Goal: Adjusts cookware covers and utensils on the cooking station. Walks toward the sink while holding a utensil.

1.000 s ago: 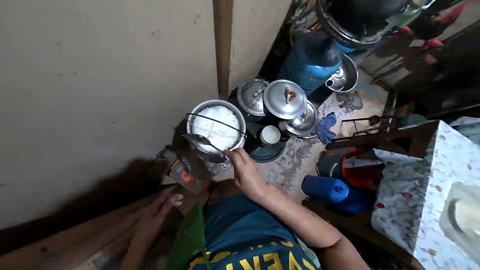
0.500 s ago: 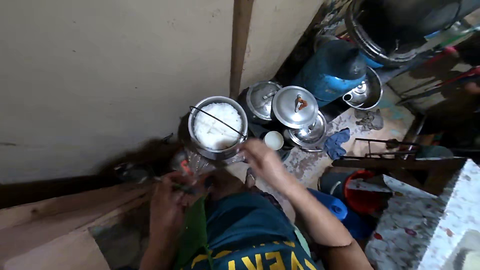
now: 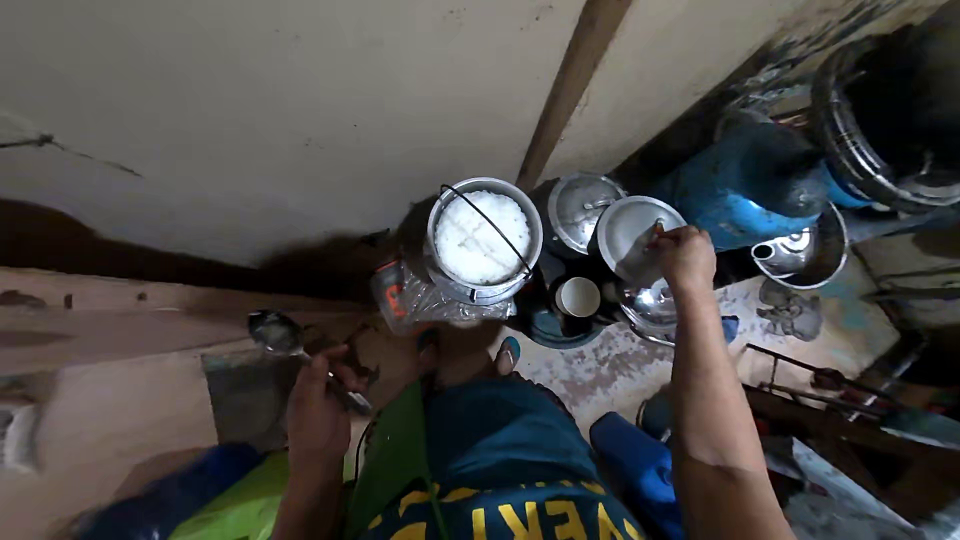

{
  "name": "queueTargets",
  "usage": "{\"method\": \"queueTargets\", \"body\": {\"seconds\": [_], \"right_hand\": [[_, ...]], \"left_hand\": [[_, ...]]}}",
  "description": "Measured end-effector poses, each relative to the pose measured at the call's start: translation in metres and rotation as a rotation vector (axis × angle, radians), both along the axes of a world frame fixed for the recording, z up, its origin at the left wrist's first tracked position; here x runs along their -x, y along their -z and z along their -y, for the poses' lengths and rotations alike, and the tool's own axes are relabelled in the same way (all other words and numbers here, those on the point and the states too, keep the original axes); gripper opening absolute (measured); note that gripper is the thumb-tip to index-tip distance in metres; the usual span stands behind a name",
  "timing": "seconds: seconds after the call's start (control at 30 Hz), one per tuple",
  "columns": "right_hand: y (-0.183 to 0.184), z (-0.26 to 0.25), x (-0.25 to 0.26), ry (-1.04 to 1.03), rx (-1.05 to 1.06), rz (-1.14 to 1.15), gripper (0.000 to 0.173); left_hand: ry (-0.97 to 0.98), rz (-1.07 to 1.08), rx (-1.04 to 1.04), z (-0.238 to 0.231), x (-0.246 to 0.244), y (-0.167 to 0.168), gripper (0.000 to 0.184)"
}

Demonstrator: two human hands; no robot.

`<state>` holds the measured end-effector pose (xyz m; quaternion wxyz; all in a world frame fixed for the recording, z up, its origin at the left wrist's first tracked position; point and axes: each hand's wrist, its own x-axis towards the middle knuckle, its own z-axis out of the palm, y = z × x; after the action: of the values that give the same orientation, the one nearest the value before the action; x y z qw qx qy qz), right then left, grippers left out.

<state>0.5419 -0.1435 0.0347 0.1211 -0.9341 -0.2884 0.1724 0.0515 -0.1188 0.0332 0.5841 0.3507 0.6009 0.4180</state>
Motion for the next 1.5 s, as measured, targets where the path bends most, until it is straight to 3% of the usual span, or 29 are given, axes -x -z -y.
{"method": "queueTargets", "body": {"seconds": [0.4, 0.63, 0.8, 1.17, 1.5], "right_hand": [[0.003, 0.005, -0.009, -0.047, -0.054, -0.015, 0.029], [-0.045, 0.007, 0.014, -0.22, -0.186, 0.131, 0.026], [-0.066, -0.018, 0.039, -0.369, -0.275, 0.182, 0.024], [-0.035, -0.098, 0.108, -0.679, -0.377, 0.104, 0.02], [-0.022, -0.113, 0.13, -0.939, -0.404, -0.125, 0.015]], "left_hand": [[-0.03, -0.057, 0.006, 0.019, 0.013, 0.011, 0.039], [-0.002, -0.064, 0.029, 0.018, 0.014, 0.012, 0.039], [0.004, -0.078, 0.061, 0.012, 0.012, 0.012, 0.039], [-0.068, -0.091, 0.021, 0.017, 0.026, 0.015, 0.039], [-0.133, -0.093, 0.052, 0.028, 0.037, 0.021, 0.038]]}}
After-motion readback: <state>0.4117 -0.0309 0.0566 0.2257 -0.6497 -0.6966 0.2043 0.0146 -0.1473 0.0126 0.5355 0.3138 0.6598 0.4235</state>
